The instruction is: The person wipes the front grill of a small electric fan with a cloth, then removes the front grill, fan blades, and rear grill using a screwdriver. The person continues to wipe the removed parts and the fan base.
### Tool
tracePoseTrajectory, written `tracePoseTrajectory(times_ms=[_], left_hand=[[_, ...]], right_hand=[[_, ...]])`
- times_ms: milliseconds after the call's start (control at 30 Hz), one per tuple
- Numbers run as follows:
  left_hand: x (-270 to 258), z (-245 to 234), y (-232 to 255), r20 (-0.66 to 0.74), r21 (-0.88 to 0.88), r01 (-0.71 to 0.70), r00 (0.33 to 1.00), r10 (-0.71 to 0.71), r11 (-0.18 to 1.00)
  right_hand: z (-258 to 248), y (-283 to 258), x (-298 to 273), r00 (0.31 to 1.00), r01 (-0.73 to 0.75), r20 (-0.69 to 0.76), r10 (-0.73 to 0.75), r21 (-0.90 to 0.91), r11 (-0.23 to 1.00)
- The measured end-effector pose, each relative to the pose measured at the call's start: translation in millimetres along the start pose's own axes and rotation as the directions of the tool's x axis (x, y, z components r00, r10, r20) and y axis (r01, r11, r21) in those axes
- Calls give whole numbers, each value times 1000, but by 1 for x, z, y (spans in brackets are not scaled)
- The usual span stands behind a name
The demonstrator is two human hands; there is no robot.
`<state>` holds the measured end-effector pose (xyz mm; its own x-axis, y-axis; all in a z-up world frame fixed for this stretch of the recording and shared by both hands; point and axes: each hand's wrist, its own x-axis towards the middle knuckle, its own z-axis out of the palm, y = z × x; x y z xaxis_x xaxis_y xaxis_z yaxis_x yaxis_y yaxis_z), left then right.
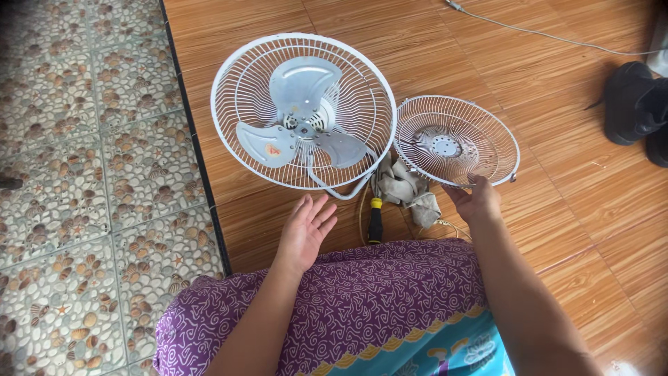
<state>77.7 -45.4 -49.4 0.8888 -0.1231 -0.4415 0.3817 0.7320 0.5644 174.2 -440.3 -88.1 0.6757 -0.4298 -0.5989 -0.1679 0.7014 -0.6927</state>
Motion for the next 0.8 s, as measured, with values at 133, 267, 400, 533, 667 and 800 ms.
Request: tracePoseTrajectory(times_ms=[133, 267, 400, 533, 667, 800], left_hand=[[0, -2, -4, 22, 0, -13, 1000, 13, 1000], [-4, -6, -3, 12, 36, -28, 1000, 27, 999], [-10, -8, -2, -7, 66, -36, 999, 37, 997], [-14, -12, -2, 11, 45, -50, 999, 50, 998], [-13, -19, 3, 24, 2, -86, 996, 86, 996], [-6, -28, 12, -22, -74, -159, 987, 158, 985]], right_hand=[[-9, 1, 15, 999, 13, 29, -14, 13, 1000], [-19, 4, 35, 985, 131, 103, -138, 70, 989], [-26, -2, 48, 970, 203, 120, -213, 89, 975], [-17, -1, 34, 950, 203, -187, -248, -231, 952], [8, 24, -18, 501, 553, 290, -816, -832, 44], [34, 54, -79, 612, 724, 779, -137, -621, -301]])
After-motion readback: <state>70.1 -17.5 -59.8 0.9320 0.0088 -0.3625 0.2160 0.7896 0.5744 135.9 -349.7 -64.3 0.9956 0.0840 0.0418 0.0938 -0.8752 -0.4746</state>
